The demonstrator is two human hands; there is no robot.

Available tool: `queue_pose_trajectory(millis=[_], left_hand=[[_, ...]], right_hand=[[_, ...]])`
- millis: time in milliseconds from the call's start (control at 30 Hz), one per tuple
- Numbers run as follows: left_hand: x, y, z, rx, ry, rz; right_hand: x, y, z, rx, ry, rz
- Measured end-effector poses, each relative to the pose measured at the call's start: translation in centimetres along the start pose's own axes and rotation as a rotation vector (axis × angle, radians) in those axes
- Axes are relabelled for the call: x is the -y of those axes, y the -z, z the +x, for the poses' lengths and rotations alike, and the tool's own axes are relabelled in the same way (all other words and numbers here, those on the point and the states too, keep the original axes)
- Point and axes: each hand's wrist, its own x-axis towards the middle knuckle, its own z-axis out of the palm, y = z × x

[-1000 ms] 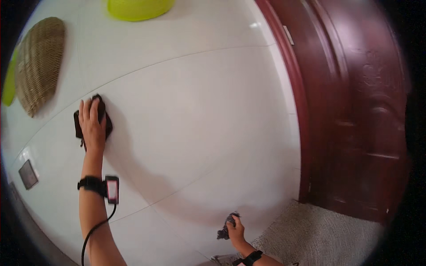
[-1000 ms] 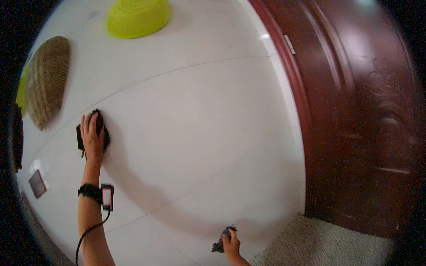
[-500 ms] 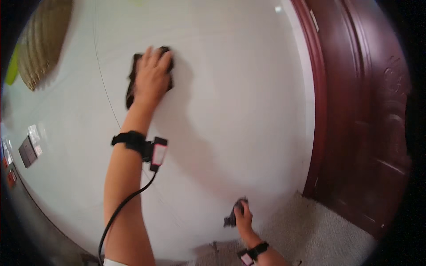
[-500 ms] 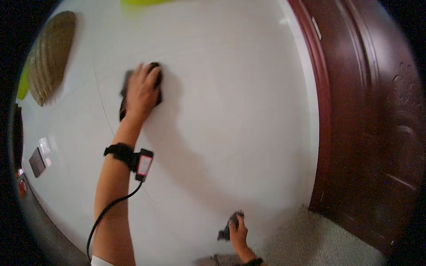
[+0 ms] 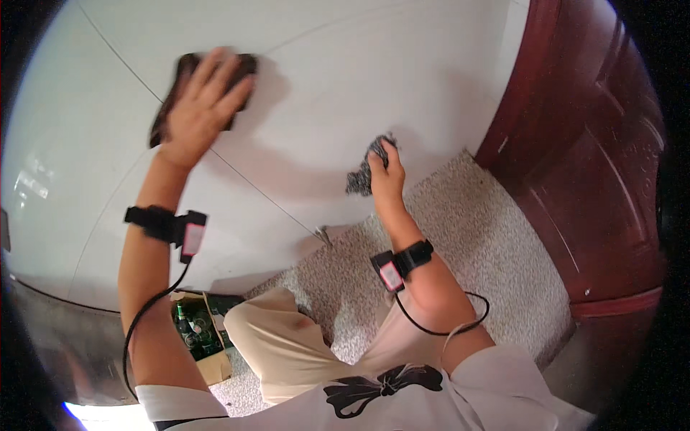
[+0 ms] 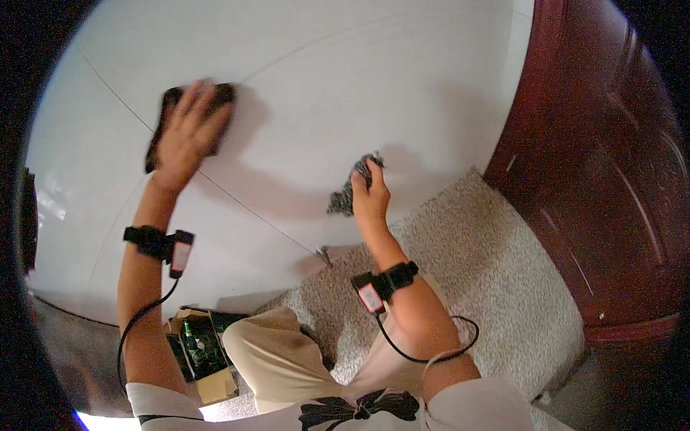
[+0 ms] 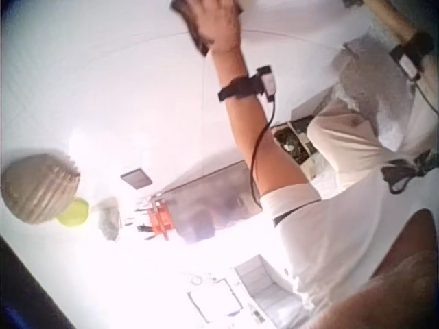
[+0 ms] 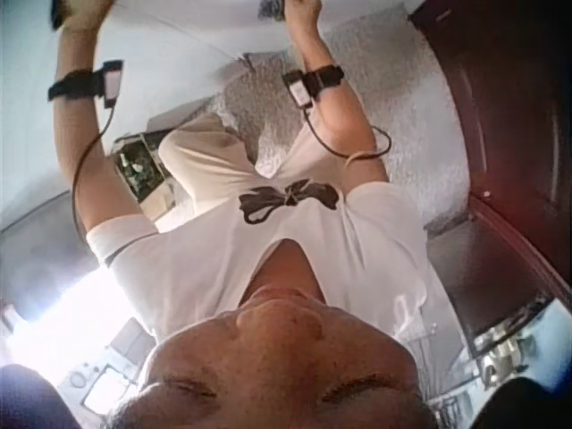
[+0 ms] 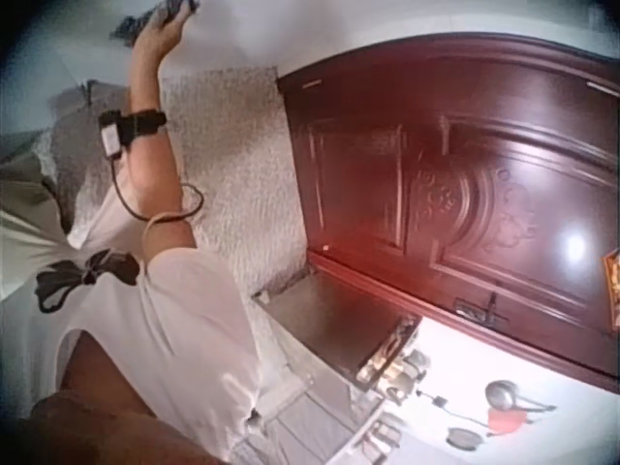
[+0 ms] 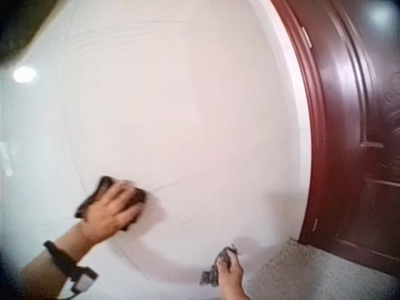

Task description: Scrubbing and wiping a tiled wall near the floor using a scrub pad and a cloth.

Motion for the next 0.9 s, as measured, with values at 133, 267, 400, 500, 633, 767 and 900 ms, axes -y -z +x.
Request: queue_pose_trajectory(millis=[133, 267, 400, 500, 633, 767, 900], left_hand=[[1.5, 1.4, -4.4, -0.039, 0.19, 0.081], [0.9, 1.4, -5.3, -0.118, 0.275, 0.043], [-0.1, 0.5, -5.0, -0.137, 0.345, -0.01], [-1.3, -1.3, -5.4, -0.213, 0.415, -0.07], [-6.2, -4.6, -7.3, -0.116, 0.381, -0.135], [-10.7, -7.2, -9.3, -0.026, 0.279, -0.206], [-14.8, -9.5, -11.0, 0.053, 0.192, -0.298]], right_hand=[[2.2, 0.5, -0.5, -0.011, -0.114, 0.029], [0.3, 1.0, 0.5, -0.102, 0.032, -0.02], [0.9, 0.5, -0.1, -0.064, -0.008, -0.062], [0.9, -0.2, -0.6, -0.029, 0.123, -0.097], [-1.3, 0.3, -1.2, 0.005, 0.169, -0.225], [-2.8, 0.2, -1.6, 0.06, 0.121, -0.25], [-1.3, 1.1, -1.9, 0.099, 0.063, -0.263]])
